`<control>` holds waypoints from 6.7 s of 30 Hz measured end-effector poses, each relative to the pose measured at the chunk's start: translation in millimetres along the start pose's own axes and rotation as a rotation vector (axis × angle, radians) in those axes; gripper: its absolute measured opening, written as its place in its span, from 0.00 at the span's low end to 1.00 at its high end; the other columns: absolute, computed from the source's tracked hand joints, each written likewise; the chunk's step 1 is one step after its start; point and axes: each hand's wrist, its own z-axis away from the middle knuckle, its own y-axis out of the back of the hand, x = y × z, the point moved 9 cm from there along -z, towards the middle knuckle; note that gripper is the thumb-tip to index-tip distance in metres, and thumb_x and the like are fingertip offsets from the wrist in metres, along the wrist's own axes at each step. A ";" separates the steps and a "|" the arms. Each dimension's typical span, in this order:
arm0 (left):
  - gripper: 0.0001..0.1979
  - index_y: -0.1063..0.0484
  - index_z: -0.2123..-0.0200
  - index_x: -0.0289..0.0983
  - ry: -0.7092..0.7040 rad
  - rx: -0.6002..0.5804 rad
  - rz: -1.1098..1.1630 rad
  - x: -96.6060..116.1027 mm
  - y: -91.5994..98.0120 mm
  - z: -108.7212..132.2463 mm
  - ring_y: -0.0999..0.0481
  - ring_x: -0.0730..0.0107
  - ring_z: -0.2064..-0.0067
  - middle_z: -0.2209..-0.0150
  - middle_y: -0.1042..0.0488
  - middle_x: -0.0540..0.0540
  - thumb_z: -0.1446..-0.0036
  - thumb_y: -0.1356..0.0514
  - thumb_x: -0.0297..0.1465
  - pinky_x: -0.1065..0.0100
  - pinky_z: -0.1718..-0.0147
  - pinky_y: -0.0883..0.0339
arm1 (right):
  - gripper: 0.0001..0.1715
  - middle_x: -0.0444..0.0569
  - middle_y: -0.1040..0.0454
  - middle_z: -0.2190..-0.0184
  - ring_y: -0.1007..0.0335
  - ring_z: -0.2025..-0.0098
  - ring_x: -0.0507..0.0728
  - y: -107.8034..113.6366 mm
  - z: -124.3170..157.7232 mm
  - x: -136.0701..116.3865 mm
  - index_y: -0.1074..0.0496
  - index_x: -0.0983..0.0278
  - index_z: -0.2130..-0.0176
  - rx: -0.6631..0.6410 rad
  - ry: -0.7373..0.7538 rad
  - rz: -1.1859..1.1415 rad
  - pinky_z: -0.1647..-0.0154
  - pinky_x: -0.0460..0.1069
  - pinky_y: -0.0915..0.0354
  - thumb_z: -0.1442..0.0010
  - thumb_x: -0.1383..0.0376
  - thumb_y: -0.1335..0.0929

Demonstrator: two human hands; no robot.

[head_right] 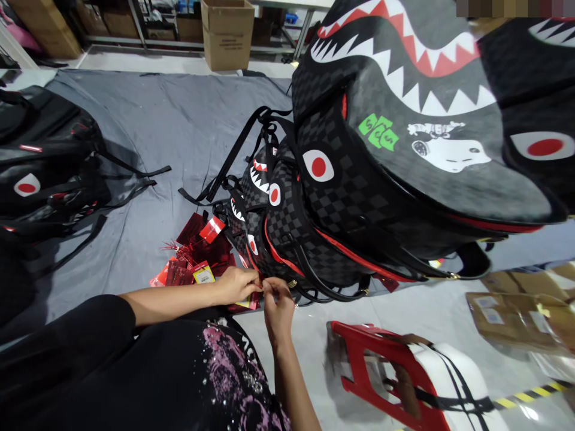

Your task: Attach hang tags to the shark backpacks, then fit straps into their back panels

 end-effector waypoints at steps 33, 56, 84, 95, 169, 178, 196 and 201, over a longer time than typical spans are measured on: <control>0.17 0.28 0.56 0.36 0.752 0.816 0.352 -215.6 54.5 191.5 0.24 0.60 0.55 0.57 0.23 0.42 0.46 0.37 0.40 0.60 0.54 0.32 | 0.19 0.54 0.27 0.47 0.34 0.46 0.61 -187.9 11.6 -57.0 0.28 0.63 0.46 -0.627 0.609 0.445 0.44 0.56 0.34 0.33 0.68 0.39; 0.09 0.25 0.64 0.36 0.460 0.624 0.558 -199.7 33.1 111.3 0.24 0.64 0.58 0.62 0.22 0.45 0.42 0.42 0.35 0.64 0.53 0.33 | 0.18 0.54 0.30 0.45 0.39 0.46 0.60 -236.9 -24.7 -13.1 0.25 0.60 0.49 -0.646 0.539 0.670 0.46 0.55 0.44 0.32 0.70 0.39; 0.44 0.57 0.31 0.31 0.471 0.872 0.045 -143.1 109.3 123.3 0.56 0.46 0.29 0.30 0.54 0.31 0.44 0.38 0.37 0.45 0.32 0.61 | 0.10 0.50 0.26 0.58 0.28 0.56 0.56 -78.4 -42.2 -86.4 0.23 0.61 0.65 -0.026 0.337 0.020 0.52 0.51 0.32 0.36 0.64 0.34; 0.10 0.25 0.62 0.37 -0.045 0.501 0.614 -1.9 94.6 27.8 0.23 0.69 0.65 0.67 0.22 0.48 0.38 0.43 0.36 0.70 0.65 0.28 | 0.08 0.50 0.24 0.61 0.27 0.57 0.56 -13.1 -20.7 -135.7 0.23 0.61 0.67 0.168 0.436 -0.161 0.53 0.52 0.32 0.37 0.64 0.33; 0.18 0.26 0.63 0.38 -0.068 0.524 0.747 -16.0 141.4 -34.3 0.24 0.70 0.67 0.66 0.23 0.49 0.52 0.31 0.44 0.72 0.68 0.28 | 0.13 0.46 0.22 0.74 0.28 0.77 0.50 52.9 -40.7 -120.0 0.21 0.63 0.65 0.217 0.309 -0.552 0.79 0.43 0.39 0.39 0.57 0.31; 0.07 0.21 0.61 0.47 -0.499 0.703 0.100 43.0 165.4 -5.7 0.29 0.57 0.51 0.55 0.25 0.47 0.43 0.37 0.34 0.51 0.46 0.38 | 0.19 0.45 0.25 0.73 0.30 0.75 0.49 40.8 -42.7 -127.2 0.21 0.64 0.65 -0.054 0.224 -0.609 0.80 0.40 0.40 0.40 0.51 0.31; 0.08 0.21 0.69 0.37 -0.346 0.306 0.599 52.0 138.5 -34.9 0.24 0.73 0.73 0.72 0.21 0.48 0.42 0.39 0.33 0.71 0.70 0.30 | 0.09 0.45 0.29 0.70 0.32 0.69 0.51 48.9 -40.1 -126.8 0.25 0.63 0.68 0.070 0.286 -0.126 0.68 0.45 0.35 0.38 0.65 0.34; 0.09 0.21 0.65 0.38 -0.449 0.339 0.354 56.2 139.2 -29.1 0.23 0.71 0.67 0.69 0.21 0.47 0.37 0.41 0.32 0.70 0.65 0.32 | 0.08 0.44 0.30 0.71 0.34 0.70 0.51 47.3 -36.6 -136.8 0.26 0.63 0.69 0.094 0.375 0.010 0.69 0.45 0.38 0.38 0.68 0.34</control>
